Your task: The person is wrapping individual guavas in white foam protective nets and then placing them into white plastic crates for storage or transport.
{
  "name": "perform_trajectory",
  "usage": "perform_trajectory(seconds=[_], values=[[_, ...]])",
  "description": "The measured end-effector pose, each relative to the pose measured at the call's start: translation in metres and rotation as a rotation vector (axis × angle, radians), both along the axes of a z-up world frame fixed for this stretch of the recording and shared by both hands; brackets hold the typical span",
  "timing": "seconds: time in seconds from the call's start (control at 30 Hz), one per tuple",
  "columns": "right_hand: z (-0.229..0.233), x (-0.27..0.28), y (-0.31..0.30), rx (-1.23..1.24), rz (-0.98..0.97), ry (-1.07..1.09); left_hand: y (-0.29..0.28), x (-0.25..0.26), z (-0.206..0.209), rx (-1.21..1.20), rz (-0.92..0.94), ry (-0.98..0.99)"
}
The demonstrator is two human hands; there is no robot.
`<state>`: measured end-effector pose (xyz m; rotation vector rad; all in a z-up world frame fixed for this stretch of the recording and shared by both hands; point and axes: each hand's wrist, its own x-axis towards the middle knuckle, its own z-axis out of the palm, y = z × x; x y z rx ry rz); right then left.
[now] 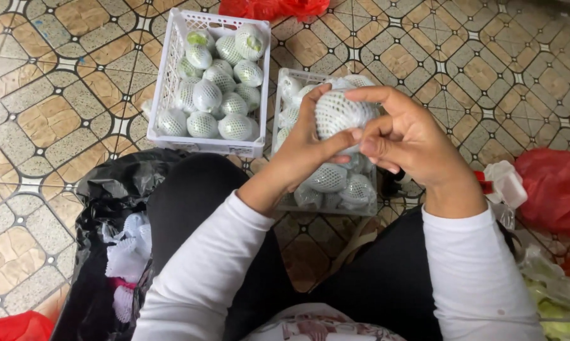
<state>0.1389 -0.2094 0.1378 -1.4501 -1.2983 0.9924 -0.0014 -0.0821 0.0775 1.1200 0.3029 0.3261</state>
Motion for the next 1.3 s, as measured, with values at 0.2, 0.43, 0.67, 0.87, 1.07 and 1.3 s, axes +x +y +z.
perform_trajectory(seconds=[0.2, 0.43, 0.67, 0.87, 1.07, 1.3], values=[[0.000, -0.001, -0.001, -0.021, 0.037, -0.004, 0.003, -0.004, -0.002, 0.113, -0.068, 0.008], [0.001, -0.003, 0.001, -0.062, -0.076, -0.057, -0.002, 0.011, -0.035, 0.285, 0.047, -0.059], [0.002, -0.011, 0.005, -0.137, -0.258, -0.169, -0.005, 0.010, -0.034, 0.334, 0.165, -0.235], [0.001, -0.010, 0.004, -0.101, -0.313, -0.321, -0.007, 0.011, -0.036, 0.297, 0.143, -0.287], [0.010, -0.019, 0.003, -0.116, -0.400, -0.815, -0.009, 0.012, -0.044, 0.273, 0.130, -0.347], [0.011, -0.007, 0.003, -0.081, -0.518, -0.771, 0.004, 0.006, -0.049, 0.499, 0.140, -0.146]])
